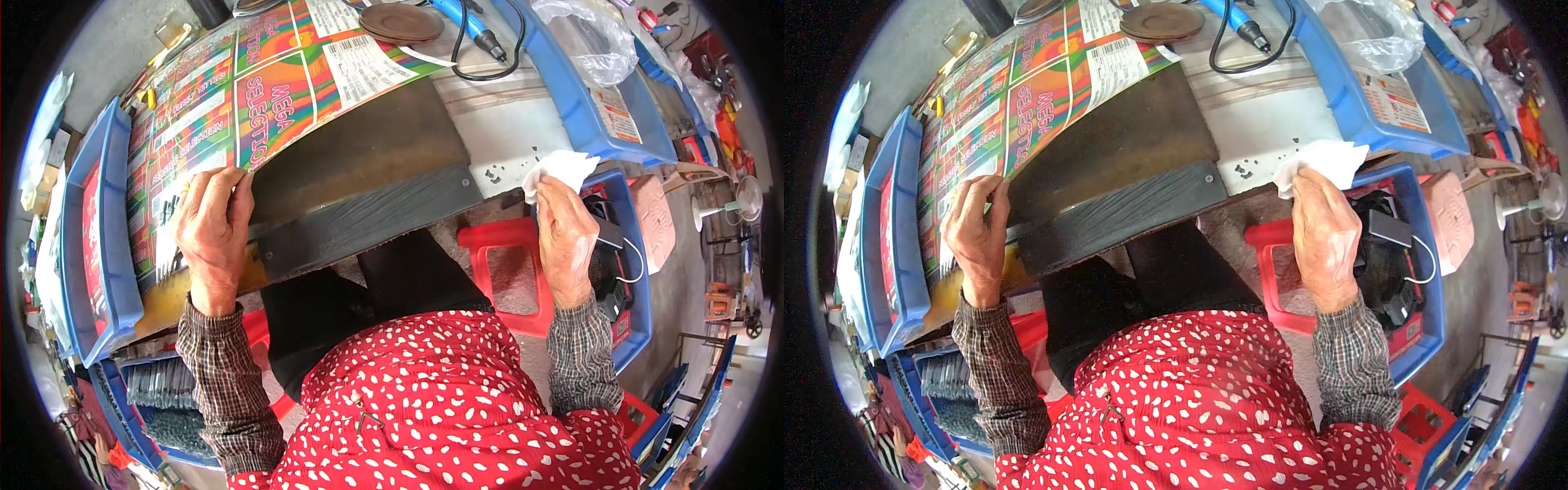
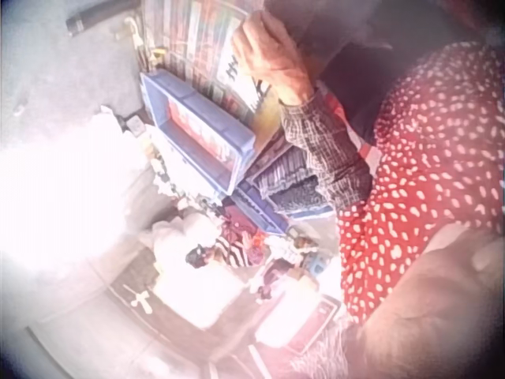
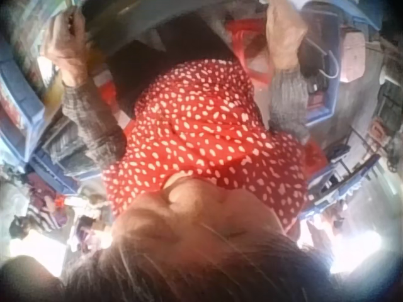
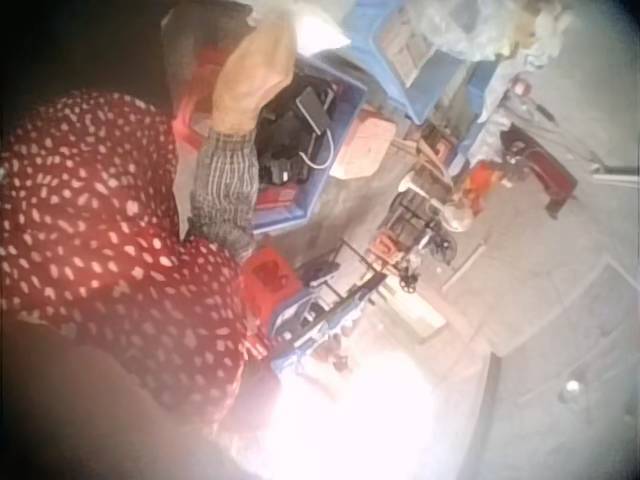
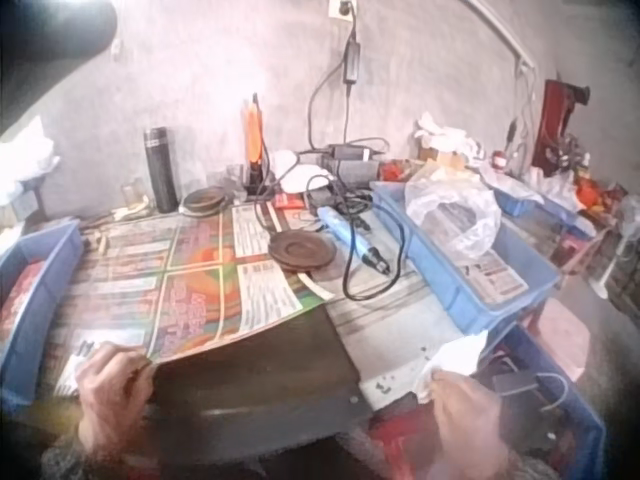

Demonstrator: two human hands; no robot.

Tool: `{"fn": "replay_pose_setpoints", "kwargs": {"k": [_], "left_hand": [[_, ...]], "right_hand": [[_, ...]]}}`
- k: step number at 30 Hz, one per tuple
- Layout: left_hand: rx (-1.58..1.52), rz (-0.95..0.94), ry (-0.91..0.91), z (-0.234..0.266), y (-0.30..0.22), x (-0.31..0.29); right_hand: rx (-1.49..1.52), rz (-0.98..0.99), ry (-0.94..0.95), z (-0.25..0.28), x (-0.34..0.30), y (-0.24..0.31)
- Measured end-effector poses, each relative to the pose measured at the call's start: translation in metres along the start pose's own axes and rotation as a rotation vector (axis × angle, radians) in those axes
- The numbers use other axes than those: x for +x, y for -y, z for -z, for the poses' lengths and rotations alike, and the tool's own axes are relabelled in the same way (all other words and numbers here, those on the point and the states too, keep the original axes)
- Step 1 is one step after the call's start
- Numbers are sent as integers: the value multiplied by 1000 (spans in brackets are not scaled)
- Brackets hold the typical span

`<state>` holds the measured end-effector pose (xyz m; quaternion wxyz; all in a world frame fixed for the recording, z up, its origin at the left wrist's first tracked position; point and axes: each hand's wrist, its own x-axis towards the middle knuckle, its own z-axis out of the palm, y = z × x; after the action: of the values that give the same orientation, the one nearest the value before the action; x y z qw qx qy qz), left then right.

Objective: The person attaches screws to small black industrial components using an electric screwdriver at a workbench.

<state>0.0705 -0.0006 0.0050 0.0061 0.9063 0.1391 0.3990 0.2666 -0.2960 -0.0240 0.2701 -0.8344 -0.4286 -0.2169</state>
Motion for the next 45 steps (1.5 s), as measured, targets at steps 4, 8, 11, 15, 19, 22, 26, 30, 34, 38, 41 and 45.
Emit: {"fn": "replay_pose_setpoints", "kwargs": {"k": [4,8,11,15,19,22,26,30,34,38,41,45], "left_hand": [[5,2,9,-2,1,-3],[-2,18,15,-1,-1,-3],[-28,15,1,-1,-1,-3],[-19,21,-19,-2,0,-3],[5,16,-36,-3,1,-5],[18,8,-36,-4,-1,-6],[30,10,-41,-4,-1,-5],[3,-15,-34,-6,-2,-7],[-21,1,-46,-5,1,-9],[-67,-25,18,-6,-2,-11],[-77,-36,117,0,-3,-15],[-118,-31,220,0,-4,-14]], "right_hand": [[65,-21,-2,-12,9,6],[-49,68,-20,-11,14,5],[-91,70,-51,-11,15,2],[57,68,-1,-18,31,1],[220,322,-130,-49,74,27],[240,476,-53,-77,105,49],[299,523,175,-106,121,53],[256,544,245,-108,118,43],[376,346,302,-75,103,39],[243,218,242,-44,69,15],[43,290,124,-20,42,-3],[-2,274,65,8,20,-5]]}}
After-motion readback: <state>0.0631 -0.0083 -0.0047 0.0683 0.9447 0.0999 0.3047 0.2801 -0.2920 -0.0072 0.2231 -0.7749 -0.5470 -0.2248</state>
